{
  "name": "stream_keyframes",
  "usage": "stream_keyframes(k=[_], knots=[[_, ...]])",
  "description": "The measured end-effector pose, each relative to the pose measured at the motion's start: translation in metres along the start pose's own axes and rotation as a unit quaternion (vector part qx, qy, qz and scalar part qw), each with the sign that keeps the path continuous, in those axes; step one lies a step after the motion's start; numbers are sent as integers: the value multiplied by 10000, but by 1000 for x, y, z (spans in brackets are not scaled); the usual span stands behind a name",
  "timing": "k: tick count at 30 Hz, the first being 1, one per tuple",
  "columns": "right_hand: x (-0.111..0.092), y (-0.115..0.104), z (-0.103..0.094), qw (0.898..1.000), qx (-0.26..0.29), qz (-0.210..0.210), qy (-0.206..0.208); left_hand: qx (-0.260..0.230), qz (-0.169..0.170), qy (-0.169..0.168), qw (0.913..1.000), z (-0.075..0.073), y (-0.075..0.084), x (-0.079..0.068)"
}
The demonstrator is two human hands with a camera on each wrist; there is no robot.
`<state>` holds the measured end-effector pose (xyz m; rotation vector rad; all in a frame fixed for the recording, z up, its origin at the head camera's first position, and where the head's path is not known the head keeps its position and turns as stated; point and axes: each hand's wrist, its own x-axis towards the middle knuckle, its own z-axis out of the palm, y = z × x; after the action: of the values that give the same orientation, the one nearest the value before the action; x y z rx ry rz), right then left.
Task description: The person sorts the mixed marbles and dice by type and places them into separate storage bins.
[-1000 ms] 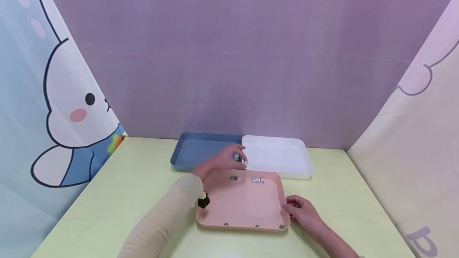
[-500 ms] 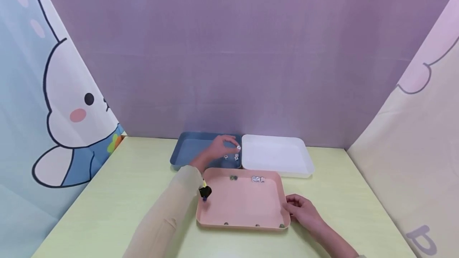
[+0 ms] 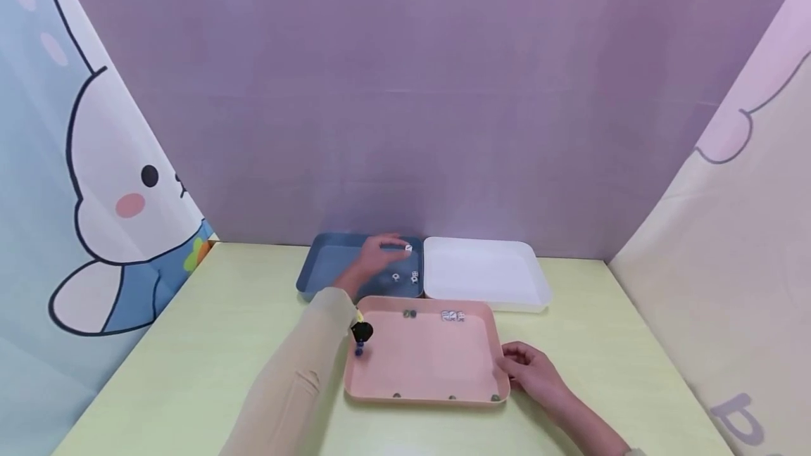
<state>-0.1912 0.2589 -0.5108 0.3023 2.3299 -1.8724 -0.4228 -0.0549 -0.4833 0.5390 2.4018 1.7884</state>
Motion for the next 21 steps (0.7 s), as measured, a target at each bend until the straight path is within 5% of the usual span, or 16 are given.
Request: stream_keyframes(k=[21], knots=[[-2,-2,2,10000,72,52,35,54,-391,39,9992,1,-12,-5]])
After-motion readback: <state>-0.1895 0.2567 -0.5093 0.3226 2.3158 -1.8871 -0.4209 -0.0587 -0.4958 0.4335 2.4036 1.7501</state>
